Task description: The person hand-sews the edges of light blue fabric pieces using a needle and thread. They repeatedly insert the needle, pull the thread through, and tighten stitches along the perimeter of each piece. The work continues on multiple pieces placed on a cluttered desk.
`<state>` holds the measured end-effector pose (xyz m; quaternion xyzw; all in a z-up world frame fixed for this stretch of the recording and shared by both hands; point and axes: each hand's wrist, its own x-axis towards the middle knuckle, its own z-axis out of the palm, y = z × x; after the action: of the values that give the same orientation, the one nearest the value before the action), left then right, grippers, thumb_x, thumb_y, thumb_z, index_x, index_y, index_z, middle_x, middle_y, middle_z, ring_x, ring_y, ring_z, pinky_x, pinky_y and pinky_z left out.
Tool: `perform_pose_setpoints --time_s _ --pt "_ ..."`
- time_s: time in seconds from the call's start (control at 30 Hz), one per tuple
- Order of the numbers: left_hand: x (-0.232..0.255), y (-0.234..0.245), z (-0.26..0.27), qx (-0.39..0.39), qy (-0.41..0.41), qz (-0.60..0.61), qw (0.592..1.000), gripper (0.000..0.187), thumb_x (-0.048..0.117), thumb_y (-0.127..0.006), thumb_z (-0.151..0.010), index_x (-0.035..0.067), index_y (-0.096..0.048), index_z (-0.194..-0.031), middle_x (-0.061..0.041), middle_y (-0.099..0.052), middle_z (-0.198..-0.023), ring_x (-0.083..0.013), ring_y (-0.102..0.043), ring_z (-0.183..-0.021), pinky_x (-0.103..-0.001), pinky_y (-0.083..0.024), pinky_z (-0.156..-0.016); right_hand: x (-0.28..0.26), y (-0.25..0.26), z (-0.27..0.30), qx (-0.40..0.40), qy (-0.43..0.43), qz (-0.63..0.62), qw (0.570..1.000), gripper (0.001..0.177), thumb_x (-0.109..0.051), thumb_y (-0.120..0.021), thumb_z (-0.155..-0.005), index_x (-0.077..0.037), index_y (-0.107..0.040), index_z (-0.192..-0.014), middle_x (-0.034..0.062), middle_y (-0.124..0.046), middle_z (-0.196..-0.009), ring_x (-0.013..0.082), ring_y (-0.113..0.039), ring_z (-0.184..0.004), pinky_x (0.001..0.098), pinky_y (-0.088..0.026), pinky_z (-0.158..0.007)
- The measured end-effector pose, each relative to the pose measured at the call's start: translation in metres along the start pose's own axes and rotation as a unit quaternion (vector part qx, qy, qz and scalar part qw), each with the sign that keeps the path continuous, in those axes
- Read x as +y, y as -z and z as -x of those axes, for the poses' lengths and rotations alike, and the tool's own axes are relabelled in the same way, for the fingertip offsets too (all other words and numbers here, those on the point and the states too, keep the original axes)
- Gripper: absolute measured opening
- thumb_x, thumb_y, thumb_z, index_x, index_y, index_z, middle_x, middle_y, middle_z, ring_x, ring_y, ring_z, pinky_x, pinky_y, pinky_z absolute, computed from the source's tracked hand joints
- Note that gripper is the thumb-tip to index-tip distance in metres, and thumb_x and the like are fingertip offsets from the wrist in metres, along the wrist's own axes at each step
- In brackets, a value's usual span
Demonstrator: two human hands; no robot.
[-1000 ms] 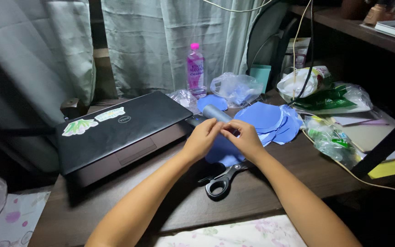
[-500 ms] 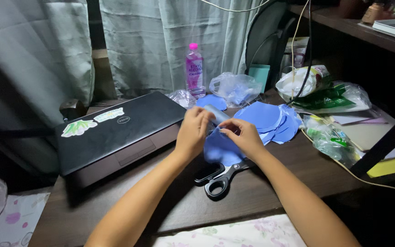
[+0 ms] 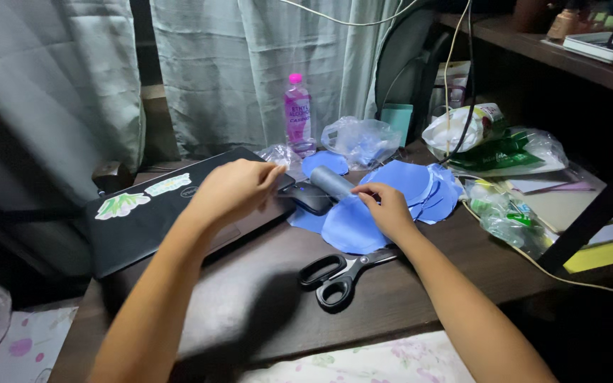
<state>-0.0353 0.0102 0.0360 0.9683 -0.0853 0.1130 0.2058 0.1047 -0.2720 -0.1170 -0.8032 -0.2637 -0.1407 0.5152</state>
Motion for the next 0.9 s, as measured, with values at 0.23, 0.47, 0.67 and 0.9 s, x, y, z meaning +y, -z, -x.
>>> perform_pose_setpoints --time_s 0.23,0.47,0.67,0.9 --pt "0.013 0.059 0.009 0.128 0.021 -0.257 0.958 0.047 0.04 -0.043 -0.109 0.009 -0.075 -0.094 -0.02 -0.074 -0.094 -0.041 -0.069 -0.088 -0.052 -0.055 -0.08 -0.001 0.003 0.001 -0.016 -0.013 0.033 0.999 0.02 -0.016 -0.07 -0.092 -0.011 -0.08 -0.109 0.0075 -0.078 -0.098 0.0161 -0.072 -0.084 0.03 -0.054 -0.076" --pt "0.014 0.095 0.001 0.355 -0.102 -0.172 0.913 0.039 0.035 -0.042 -0.114 0.011 -0.069 -0.13 -0.017 -0.06 -0.143 -0.0429 -0.068 -0.102 -0.049 -0.055 -0.085 0.002 0.003 0.003 -0.036 -0.032 0.031 0.998 0.024 -0.017 -0.075 -0.088 -0.011 -0.079 -0.11 0.0074 -0.079 -0.099 0.0173 -0.072 -0.084 0.0308 -0.055 -0.077" --pt "-0.003 0.12 -0.026 0.463 -0.197 -0.145 0.852 0.043 0.031 -0.035 -0.123 0.003 -0.064 -0.138 -0.021 -0.068 -0.135 -0.031 -0.076 -0.103 -0.037 -0.061 -0.081 0.01 0.001 0.002 -0.054 -0.016 0.029 0.998 0.023 -0.016 -0.077 -0.086 -0.009 -0.079 -0.108 0.0071 -0.079 -0.098 0.0158 -0.074 -0.085 0.0299 -0.057 -0.079" --pt "-0.044 0.155 -0.062 0.424 -0.291 0.163 0.842 0.049 0.036 -0.036 -0.121 -0.007 -0.054 -0.135 -0.022 -0.077 -0.108 -0.0246 -0.084 -0.096 -0.029 -0.055 -0.055 0.013 0.002 0.002 -0.087 -0.048 0.051 0.994 0.024 -0.015 -0.079 -0.082 -0.009 -0.08 -0.105 0.008 -0.079 -0.092 0.0161 -0.074 -0.083 0.0306 -0.057 -0.078"
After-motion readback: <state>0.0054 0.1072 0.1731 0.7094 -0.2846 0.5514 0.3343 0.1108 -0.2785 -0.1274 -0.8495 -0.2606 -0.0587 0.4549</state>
